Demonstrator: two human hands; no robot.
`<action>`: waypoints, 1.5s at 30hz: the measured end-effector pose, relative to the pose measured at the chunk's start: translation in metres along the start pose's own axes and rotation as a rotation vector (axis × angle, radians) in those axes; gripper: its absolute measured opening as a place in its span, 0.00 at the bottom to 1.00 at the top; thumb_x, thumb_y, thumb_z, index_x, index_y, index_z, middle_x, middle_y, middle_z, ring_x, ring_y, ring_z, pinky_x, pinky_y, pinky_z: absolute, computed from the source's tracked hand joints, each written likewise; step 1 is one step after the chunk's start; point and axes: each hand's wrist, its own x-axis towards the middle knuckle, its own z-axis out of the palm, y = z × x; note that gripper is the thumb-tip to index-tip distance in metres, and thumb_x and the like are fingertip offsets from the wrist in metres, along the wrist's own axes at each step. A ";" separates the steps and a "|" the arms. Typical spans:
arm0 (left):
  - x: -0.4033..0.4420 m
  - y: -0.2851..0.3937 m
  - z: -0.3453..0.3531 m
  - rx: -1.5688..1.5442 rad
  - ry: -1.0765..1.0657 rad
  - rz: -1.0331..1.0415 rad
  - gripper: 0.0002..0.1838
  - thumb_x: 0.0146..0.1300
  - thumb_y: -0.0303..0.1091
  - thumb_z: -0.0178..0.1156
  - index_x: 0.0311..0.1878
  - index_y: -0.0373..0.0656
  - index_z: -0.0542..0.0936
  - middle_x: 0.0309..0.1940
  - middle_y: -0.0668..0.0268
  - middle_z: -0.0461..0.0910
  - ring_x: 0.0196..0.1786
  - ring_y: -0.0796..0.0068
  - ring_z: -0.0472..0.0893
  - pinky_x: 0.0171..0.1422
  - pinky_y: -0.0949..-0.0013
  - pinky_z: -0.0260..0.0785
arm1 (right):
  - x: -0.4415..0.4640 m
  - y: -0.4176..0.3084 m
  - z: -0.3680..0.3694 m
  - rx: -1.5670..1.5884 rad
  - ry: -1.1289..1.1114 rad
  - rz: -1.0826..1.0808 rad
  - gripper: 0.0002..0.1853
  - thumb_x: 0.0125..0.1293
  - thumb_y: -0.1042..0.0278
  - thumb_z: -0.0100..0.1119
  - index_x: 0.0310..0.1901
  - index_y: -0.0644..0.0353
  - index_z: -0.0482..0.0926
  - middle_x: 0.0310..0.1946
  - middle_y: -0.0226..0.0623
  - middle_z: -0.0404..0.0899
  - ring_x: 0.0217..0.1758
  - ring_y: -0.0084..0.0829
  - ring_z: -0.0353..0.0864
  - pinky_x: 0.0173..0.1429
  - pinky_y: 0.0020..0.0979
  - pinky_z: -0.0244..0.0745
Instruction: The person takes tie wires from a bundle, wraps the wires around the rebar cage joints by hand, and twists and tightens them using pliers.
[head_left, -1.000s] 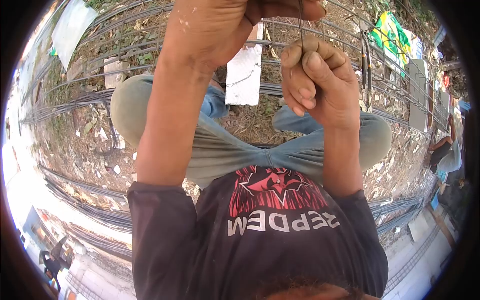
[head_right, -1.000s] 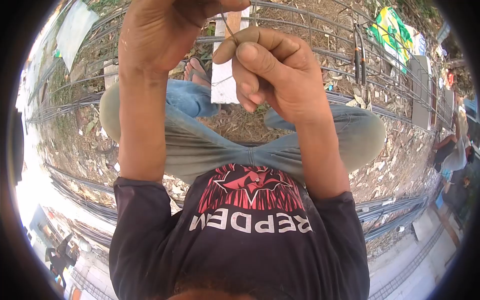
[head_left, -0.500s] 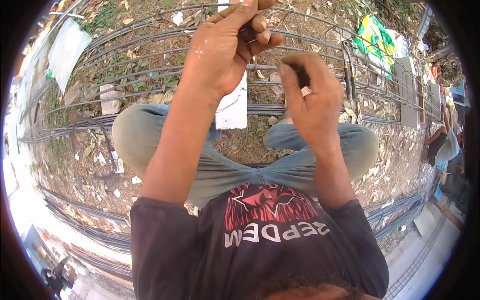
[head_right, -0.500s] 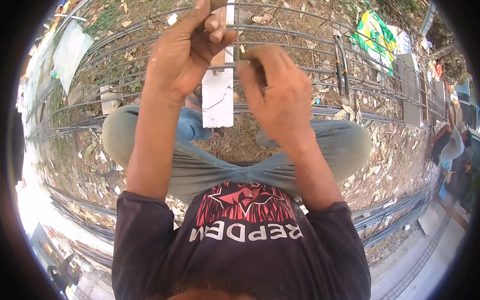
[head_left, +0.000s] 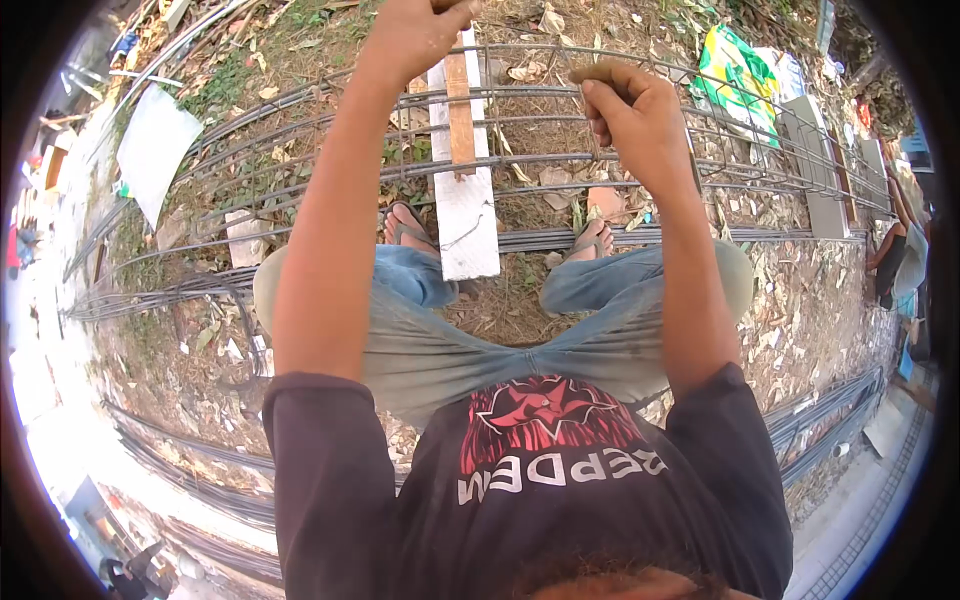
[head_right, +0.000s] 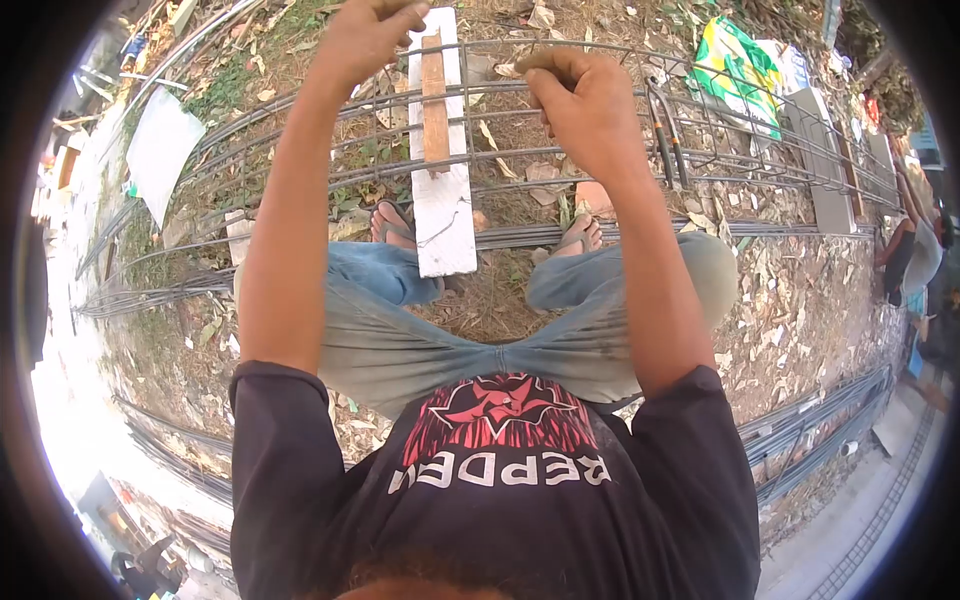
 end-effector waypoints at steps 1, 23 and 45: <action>0.017 -0.018 0.017 0.041 -0.111 -0.128 0.23 0.73 0.50 0.64 0.55 0.37 0.88 0.43 0.61 0.90 0.46 0.72 0.89 0.45 0.67 0.81 | 0.002 0.020 0.003 -0.093 0.027 -0.003 0.13 0.70 0.65 0.64 0.46 0.67 0.89 0.28 0.39 0.87 0.28 0.28 0.84 0.37 0.33 0.78; 0.025 -0.121 0.132 0.369 -0.226 -0.391 0.24 0.54 0.60 0.77 0.36 0.46 0.94 0.31 0.62 0.91 0.37 0.62 0.90 0.48 0.58 0.81 | -0.012 0.084 0.021 -0.351 -0.018 0.148 0.13 0.66 0.62 0.64 0.41 0.63 0.89 0.33 0.53 0.87 0.38 0.55 0.88 0.47 0.46 0.81; 0.038 -0.129 0.120 0.238 -0.343 -0.443 0.21 0.56 0.56 0.78 0.30 0.46 0.92 0.27 0.63 0.90 0.33 0.70 0.90 0.45 0.62 0.81 | -0.002 0.085 0.059 -0.366 -0.090 0.085 0.12 0.65 0.63 0.64 0.39 0.64 0.89 0.32 0.55 0.87 0.38 0.54 0.88 0.48 0.48 0.81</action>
